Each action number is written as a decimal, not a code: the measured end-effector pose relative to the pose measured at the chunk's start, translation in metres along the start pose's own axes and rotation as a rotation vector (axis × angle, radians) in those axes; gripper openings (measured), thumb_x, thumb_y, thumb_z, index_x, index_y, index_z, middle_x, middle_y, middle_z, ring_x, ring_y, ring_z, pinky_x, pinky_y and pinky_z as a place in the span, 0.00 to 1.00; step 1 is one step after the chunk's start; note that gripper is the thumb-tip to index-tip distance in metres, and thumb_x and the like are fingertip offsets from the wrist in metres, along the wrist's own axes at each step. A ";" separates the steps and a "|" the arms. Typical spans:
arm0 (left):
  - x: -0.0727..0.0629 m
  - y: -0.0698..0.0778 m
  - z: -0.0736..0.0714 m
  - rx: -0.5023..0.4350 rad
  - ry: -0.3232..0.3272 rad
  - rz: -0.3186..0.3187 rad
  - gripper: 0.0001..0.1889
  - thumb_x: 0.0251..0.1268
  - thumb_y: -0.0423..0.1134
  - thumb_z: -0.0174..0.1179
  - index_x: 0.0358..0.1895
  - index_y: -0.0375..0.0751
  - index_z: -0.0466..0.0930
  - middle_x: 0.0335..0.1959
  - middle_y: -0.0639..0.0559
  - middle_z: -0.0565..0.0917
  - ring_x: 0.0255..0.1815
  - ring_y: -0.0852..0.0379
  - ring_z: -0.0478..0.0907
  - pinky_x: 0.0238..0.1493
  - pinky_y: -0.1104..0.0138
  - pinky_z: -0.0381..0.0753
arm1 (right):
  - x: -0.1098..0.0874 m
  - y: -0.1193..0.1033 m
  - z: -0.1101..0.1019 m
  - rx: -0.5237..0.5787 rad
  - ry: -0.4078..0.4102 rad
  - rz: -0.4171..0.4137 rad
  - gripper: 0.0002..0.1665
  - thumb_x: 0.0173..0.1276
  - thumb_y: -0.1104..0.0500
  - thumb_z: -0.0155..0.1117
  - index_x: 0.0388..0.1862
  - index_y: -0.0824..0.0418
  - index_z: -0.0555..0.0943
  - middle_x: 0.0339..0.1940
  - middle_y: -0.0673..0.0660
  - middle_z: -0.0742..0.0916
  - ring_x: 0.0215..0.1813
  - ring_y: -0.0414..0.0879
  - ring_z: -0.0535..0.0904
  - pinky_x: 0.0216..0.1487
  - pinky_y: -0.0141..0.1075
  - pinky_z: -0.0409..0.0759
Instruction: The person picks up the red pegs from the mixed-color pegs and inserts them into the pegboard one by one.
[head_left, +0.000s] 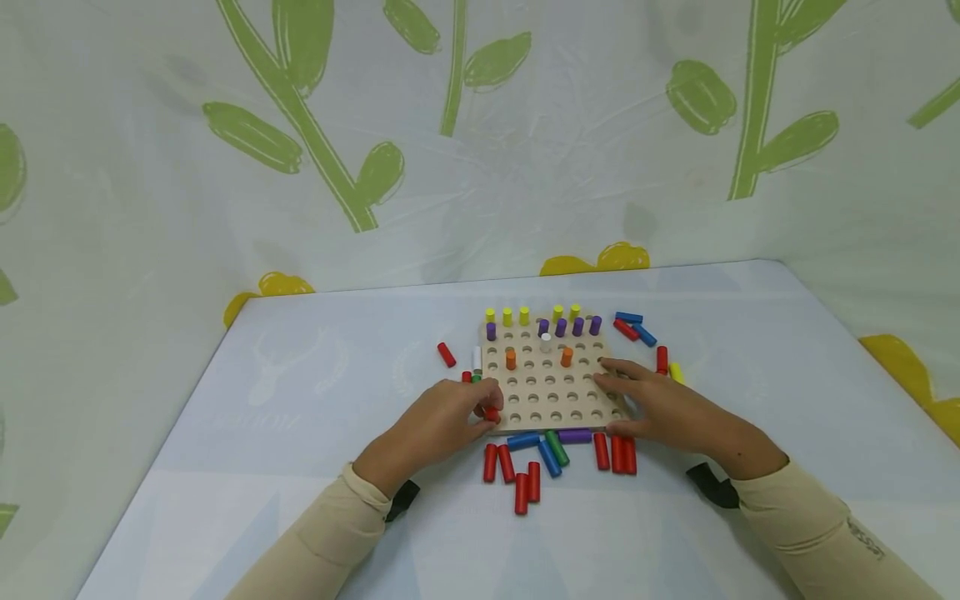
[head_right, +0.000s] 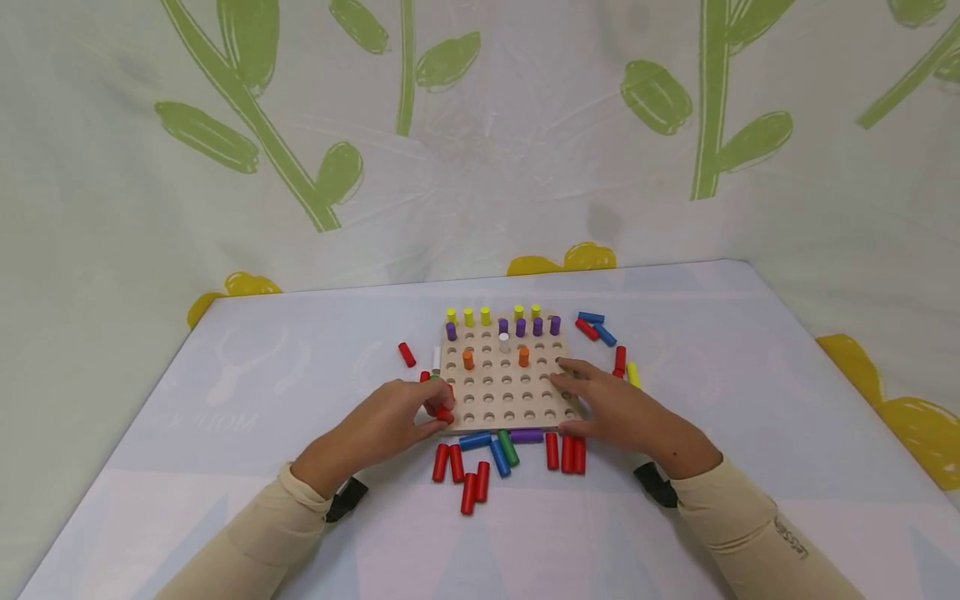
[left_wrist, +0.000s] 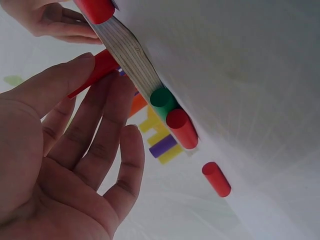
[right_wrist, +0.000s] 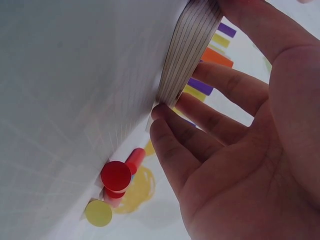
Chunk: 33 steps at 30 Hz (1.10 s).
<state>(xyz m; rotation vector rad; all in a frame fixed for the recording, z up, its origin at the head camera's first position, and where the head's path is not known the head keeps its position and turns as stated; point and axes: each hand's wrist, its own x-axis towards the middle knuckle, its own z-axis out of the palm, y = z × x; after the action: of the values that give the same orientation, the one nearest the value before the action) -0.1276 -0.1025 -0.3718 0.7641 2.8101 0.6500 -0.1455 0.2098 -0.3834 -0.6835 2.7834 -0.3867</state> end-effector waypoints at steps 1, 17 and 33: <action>0.000 0.000 0.000 -0.001 -0.001 0.000 0.13 0.59 0.40 0.72 0.45 0.52 0.81 0.38 0.59 0.88 0.39 0.65 0.82 0.47 0.73 0.83 | 0.000 0.000 -0.001 0.001 0.001 -0.001 0.46 0.60 0.39 0.73 0.74 0.56 0.71 0.78 0.63 0.67 0.72 0.65 0.69 0.61 0.52 0.80; 0.001 0.001 0.000 0.039 -0.017 -0.007 0.14 0.61 0.42 0.71 0.49 0.52 0.82 0.42 0.58 0.89 0.42 0.62 0.84 0.49 0.70 0.84 | -0.001 -0.001 -0.002 0.004 0.009 -0.020 0.44 0.61 0.43 0.74 0.73 0.57 0.71 0.77 0.64 0.68 0.72 0.64 0.69 0.61 0.52 0.80; -0.002 -0.001 -0.014 0.027 0.070 -0.016 0.15 0.67 0.49 0.66 0.53 0.50 0.82 0.40 0.59 0.88 0.41 0.61 0.84 0.46 0.67 0.83 | -0.001 -0.001 -0.003 0.006 0.005 -0.022 0.44 0.61 0.42 0.73 0.73 0.56 0.71 0.77 0.64 0.67 0.72 0.65 0.69 0.61 0.52 0.80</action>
<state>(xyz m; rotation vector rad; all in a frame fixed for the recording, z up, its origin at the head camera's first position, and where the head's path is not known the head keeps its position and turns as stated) -0.1294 -0.1092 -0.3596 0.7367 2.8906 0.6502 -0.1450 0.2105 -0.3804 -0.7139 2.7803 -0.4018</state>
